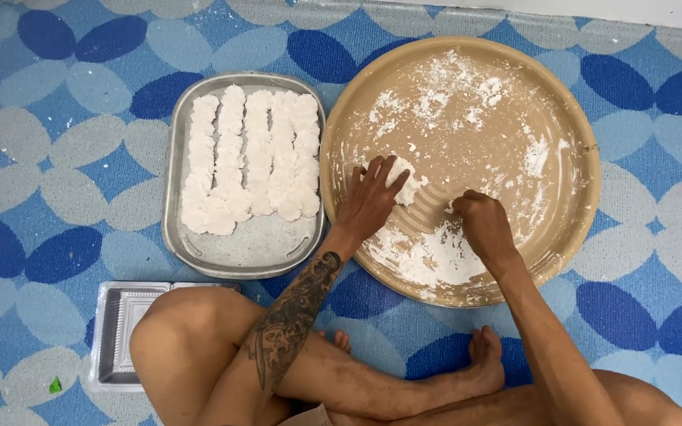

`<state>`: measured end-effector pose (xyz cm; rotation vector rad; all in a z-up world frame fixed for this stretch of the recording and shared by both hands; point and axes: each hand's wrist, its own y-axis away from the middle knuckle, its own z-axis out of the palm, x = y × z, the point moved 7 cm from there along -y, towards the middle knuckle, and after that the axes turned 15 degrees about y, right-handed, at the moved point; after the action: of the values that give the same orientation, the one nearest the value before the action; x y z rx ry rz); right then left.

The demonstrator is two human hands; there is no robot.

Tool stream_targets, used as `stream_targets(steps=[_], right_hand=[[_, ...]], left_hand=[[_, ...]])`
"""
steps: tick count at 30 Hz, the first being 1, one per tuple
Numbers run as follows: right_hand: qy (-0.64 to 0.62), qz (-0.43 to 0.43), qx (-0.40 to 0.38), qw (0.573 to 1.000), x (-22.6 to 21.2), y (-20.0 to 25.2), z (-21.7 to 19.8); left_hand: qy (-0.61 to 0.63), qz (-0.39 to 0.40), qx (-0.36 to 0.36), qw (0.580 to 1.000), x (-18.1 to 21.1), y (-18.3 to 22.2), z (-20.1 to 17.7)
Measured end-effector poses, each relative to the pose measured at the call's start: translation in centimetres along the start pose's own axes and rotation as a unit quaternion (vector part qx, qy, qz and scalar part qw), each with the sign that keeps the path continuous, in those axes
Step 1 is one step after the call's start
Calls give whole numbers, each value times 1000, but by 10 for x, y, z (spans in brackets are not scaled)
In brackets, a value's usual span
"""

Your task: A person sitting on the floor is pinching off small pieces of white dough-like material from a large round tray, rolling them into small balls, and placing them into a rectangular tray.

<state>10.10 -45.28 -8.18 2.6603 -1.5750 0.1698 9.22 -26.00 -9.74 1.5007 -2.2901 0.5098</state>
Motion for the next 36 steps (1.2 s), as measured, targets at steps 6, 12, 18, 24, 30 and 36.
stream_targets(steps=[6, 12, 18, 24, 30, 36], right_hand=[[89, -49, -17, 995, -11, -7, 17], [-75, 2, -41, 996, 8, -3, -12], [-26, 13, -33, 999, 19, -18, 67], [-13, 26, -37, 999, 6, -10, 34], [-232, 126, -19, 964, 32, 13, 8], [-398, 182, -2, 899, 37, 12, 23]], left_hand=[[42, 28, 32, 998, 20, 1, 7], [62, 62, 63, 994, 31, 1, 6], [110, 93, 82, 986, 33, -3, 40], [144, 45, 68, 986, 51, -19, 61], [160, 53, 54, 984, 59, -40, 57], [192, 70, 68, 976, 39, -59, 82]])
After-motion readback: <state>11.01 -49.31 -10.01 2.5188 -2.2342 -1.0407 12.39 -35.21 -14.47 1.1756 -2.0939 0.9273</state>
